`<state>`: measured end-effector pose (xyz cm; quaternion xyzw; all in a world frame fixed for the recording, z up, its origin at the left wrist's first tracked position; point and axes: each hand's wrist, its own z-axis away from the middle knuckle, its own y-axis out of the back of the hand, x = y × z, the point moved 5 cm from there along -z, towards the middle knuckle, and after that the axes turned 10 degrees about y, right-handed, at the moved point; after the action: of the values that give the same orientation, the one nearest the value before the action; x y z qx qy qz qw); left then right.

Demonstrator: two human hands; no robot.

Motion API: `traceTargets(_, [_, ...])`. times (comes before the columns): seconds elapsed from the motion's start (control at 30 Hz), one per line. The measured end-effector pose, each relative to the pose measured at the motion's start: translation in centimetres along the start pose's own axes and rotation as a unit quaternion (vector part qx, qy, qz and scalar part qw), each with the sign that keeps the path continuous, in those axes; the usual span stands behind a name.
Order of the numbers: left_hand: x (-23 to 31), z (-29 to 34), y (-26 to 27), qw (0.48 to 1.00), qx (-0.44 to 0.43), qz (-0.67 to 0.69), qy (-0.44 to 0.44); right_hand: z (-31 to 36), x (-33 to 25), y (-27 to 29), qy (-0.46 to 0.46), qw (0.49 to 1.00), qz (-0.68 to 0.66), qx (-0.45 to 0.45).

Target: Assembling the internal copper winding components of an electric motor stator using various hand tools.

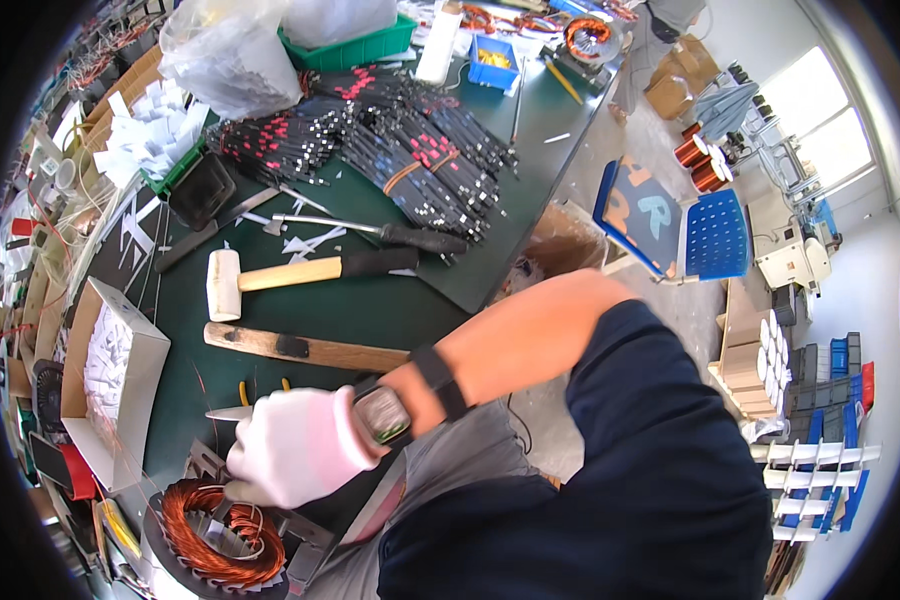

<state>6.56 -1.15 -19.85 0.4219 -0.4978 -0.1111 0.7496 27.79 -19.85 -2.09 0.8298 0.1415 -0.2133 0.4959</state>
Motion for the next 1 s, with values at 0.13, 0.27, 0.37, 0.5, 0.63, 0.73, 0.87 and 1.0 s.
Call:
traceTargets(0.13, [0.6,0.2,2.5,0.999,0.045,-0.012,-0.002,-0.8,-0.3,-1.4,0.129,0.991,0.04,-0.018])
traceTargets(0.27, [1.5,1.3,5.7,0.995,0.094,-0.028,-0.008,-2.6,-2.7,-1.8,0.256,0.96,0.116,-0.019])
traceTargets(0.37, [2.2,2.4,8.9,0.99,0.135,-0.047,-0.013,-3.9,-3.0,-4.2,0.175,0.977,0.061,-0.108])
traceTargets(0.5, [3.5,4.1,12.0,0.984,0.165,-0.069,-0.023,-3.7,-1.9,-4.1,0.053,0.986,0.008,-0.161])
traceTargets(0.63, [3.4,5.7,14.4,0.979,0.185,-0.084,-0.023,-1.0,-2.5,-1.3,0.104,0.974,0.095,-0.177])
traceTargets(0.73, [2.0,7.2,15.1,0.978,0.192,-0.083,-0.006,4.0,-2.0,1.7,0.121,0.97,0.157,-0.137])
traceTargets(0.87, [4.5,8.8,15.5,0.963,0.224,0.11,0.103,12.3,-1.2,8.1,-0.006,0.971,0.236,-0.047])
traceTargets(1.0, [4.0,8.1,15.1,0.967,0.245,-0.066,-0.004,19.7,-0.8,14.3,-0.139,0.931,0.337,0.004])
